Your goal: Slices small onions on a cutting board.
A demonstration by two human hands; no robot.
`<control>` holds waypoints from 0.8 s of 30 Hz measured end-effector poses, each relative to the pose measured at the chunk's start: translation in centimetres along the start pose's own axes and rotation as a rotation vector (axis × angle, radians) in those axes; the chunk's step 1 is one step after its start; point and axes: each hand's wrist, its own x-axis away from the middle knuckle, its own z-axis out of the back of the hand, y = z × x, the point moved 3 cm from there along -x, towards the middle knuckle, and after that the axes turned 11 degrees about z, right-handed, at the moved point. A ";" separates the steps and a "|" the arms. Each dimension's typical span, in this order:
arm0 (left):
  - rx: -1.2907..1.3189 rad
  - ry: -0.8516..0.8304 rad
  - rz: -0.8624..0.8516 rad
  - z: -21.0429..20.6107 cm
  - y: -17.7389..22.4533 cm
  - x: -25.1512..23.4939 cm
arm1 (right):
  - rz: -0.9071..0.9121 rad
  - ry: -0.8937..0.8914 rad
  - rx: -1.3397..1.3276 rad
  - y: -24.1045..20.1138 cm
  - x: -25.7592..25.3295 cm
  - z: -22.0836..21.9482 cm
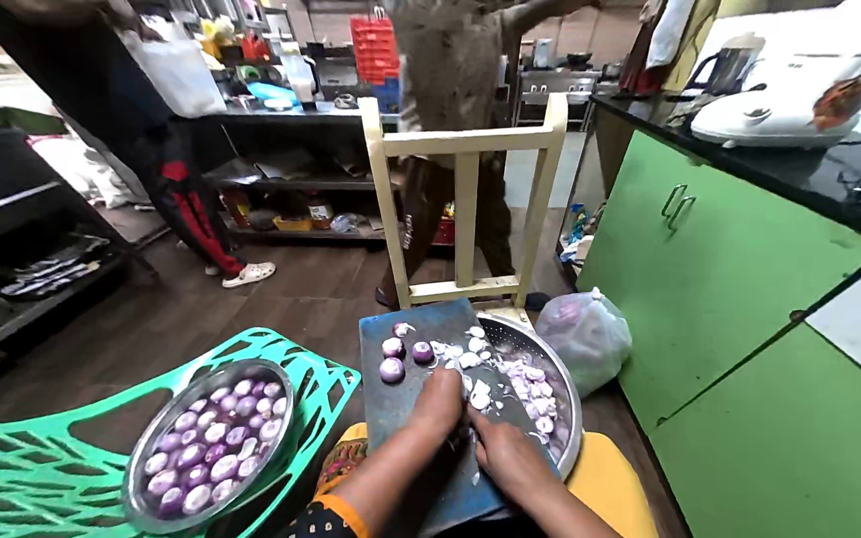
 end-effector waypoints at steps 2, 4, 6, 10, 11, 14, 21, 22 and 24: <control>-0.004 -0.008 -0.004 0.1 -0.2 -0.2 | 0.009 -0.040 0.004 0.2 1.4 -0.3; -0.005 -0.021 -0.010 0.0 -0.3 -0.2 | 0.005 -0.056 -0.025 0.8 3.7 -0.8; 0.006 -0.014 -0.004 0.1 -0.2 -0.1 | 0.010 -0.027 -0.055 1.1 5.1 -0.4; -0.009 -0.002 0.016 0.0 0.2 0.1 | 0.042 0.036 -0.058 -0.1 3.1 1.0; -0.016 -0.004 0.018 0.0 0.2 0.1 | 0.034 0.031 -0.050 -0.3 2.0 0.9; -0.027 -0.011 0.020 0.1 0.1 0.1 | 0.008 0.009 -0.033 0.2 0.1 0.0; -0.002 0.001 -0.026 0.0 -0.5 -0.5 | 0.031 -0.040 -0.129 1.5 5.6 -1.5; 0.022 0.004 -0.029 0.0 -0.5 -0.3 | 0.038 -0.016 -0.184 1.7 5.5 -1.6; 0.052 0.012 -0.049 -0.3 0.1 -0.2 | 0.035 0.037 -0.270 2.2 4.3 -1.4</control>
